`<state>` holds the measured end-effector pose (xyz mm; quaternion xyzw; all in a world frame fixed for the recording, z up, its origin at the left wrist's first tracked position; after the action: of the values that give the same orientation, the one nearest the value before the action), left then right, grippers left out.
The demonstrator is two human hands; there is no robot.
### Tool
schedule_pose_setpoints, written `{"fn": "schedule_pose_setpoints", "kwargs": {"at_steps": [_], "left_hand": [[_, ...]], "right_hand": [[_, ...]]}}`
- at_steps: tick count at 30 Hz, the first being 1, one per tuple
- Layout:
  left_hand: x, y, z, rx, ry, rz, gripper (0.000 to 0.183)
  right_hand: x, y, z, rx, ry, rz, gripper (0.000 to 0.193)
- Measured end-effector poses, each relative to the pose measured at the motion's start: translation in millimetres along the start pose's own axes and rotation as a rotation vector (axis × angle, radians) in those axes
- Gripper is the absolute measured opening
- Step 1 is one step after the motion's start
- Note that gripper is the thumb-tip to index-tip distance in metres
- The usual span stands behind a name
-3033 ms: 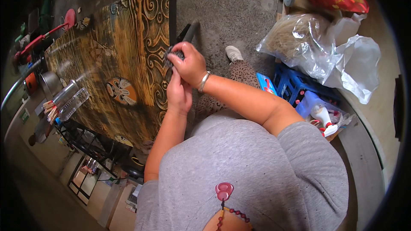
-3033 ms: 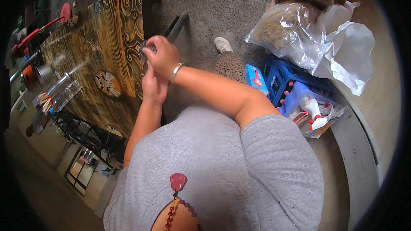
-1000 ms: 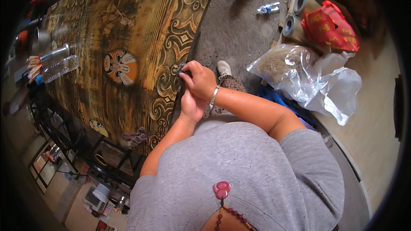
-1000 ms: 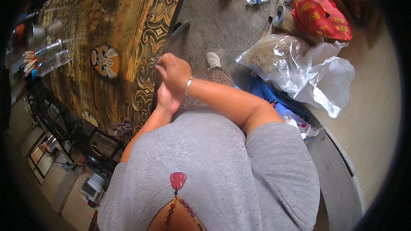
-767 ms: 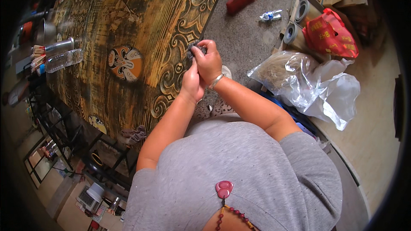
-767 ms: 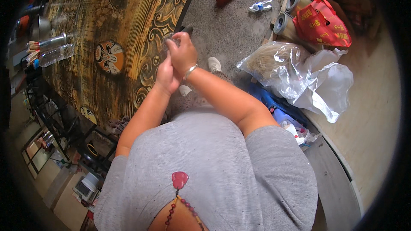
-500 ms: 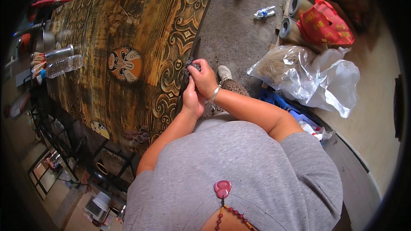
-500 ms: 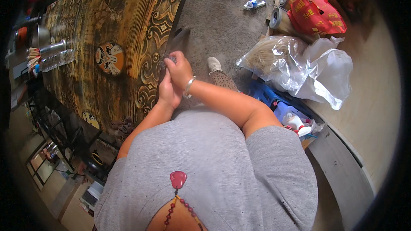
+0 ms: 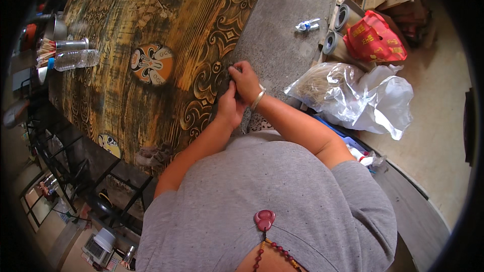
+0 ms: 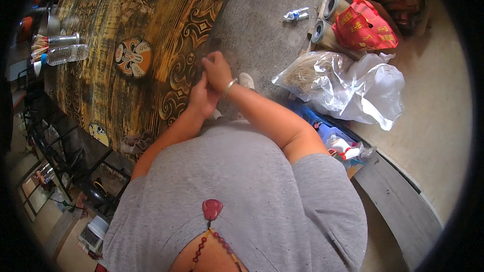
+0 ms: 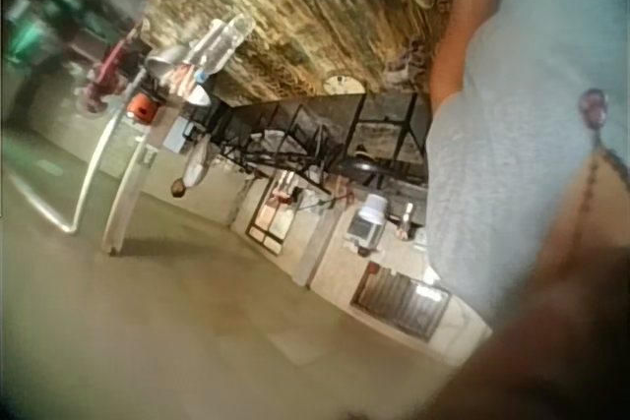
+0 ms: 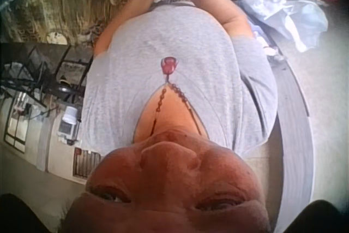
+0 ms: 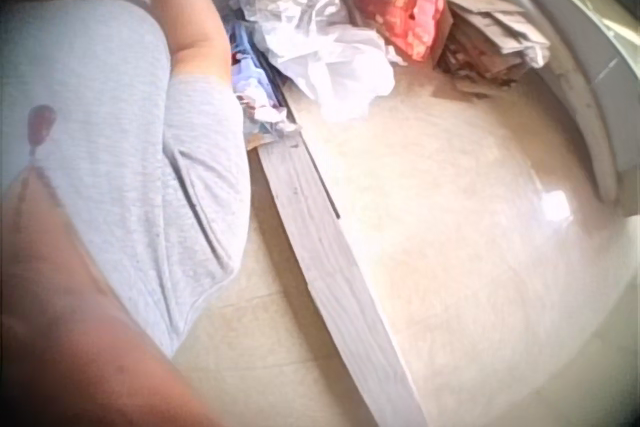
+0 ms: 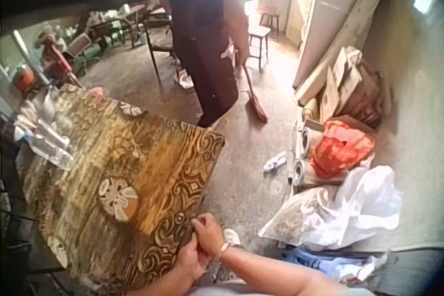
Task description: The person applies a dark substance to the edge of a decorated wooden table by hand, rubbing it into the side and corner, then wipes the area with a cloth.
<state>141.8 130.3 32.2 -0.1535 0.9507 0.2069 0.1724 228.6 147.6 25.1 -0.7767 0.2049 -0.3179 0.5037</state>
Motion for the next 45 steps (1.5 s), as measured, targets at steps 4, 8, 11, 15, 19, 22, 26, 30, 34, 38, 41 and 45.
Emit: {"fn": "schedule_pose_setpoints", "kwargs": {"at_steps": [4,8,11,15,19,22,26,30,34,38,41,45], "left_hand": [[4.8,5.7,6.7,0.007,0.048,0.061,0.04],[-22.6,14.7,19.4,0.017,0.085,0.04,0.039],[-44.0,19.9,36.6,0.02,0.085,-0.022,0.041],[-49.7,21.4,54.4,0.037,-0.033,0.022,0.043],[-35.2,5.8,24.3,-0.003,0.022,0.035,0.045],[-42.3,9.9,17.9,-0.019,0.079,0.036,0.047],[-74.5,31.0,55.9,-0.002,0.015,0.03,0.047],[-95.3,33.3,55.6,-0.013,0.057,0.111,0.047],[-63.1,11.0,30.5,-0.033,0.052,0.04,0.047],[-54.7,11.8,18.4,-0.03,0.047,0.068,0.047],[-62.4,19.1,30.7,-0.019,0.028,0.095,0.047],[-107.4,38.5,54.6,-0.039,0.006,0.166,0.043]], "right_hand": [[-12.4,16.3,0.8,-0.007,0.104,0.083,0.03],[-13.2,16.1,31.9,-0.11,0.144,0.023,0.028],[-8.3,-2.2,58.2,-0.08,0.18,-0.042,0.027],[-0.6,-5.1,68.0,0.029,0.148,-0.085,0.027],[4.0,0.7,38.9,0.09,-0.043,-0.029,0.027],[4.0,-7.9,37.6,-0.023,-0.061,-0.075,0.028],[7.7,-23.5,83.5,0.014,0.117,-0.054,0.028],[14.2,-30.8,100.6,0.049,0.141,-0.074,0.026],[18.9,-26.1,61.1,0.234,-0.022,-0.026,0.026],[14.3,-22.2,48.3,0.182,-0.043,-0.021,0.024],[14.4,-26.8,62.0,0.131,0.04,0.007,0.024],[17.6,-36.2,107.5,0.158,0.202,0.036,0.025]]}}
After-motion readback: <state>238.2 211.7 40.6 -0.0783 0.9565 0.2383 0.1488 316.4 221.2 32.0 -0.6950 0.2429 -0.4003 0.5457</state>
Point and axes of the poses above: each hand's wrist, its own z-axis towards the middle knuckle, its own x-axis out of the back of the hand, y = z × x, the point moved 3 cm from there along z, towards the middle knuckle, and after that the axes turned 15 degrees about y, right-handed, at the moved point
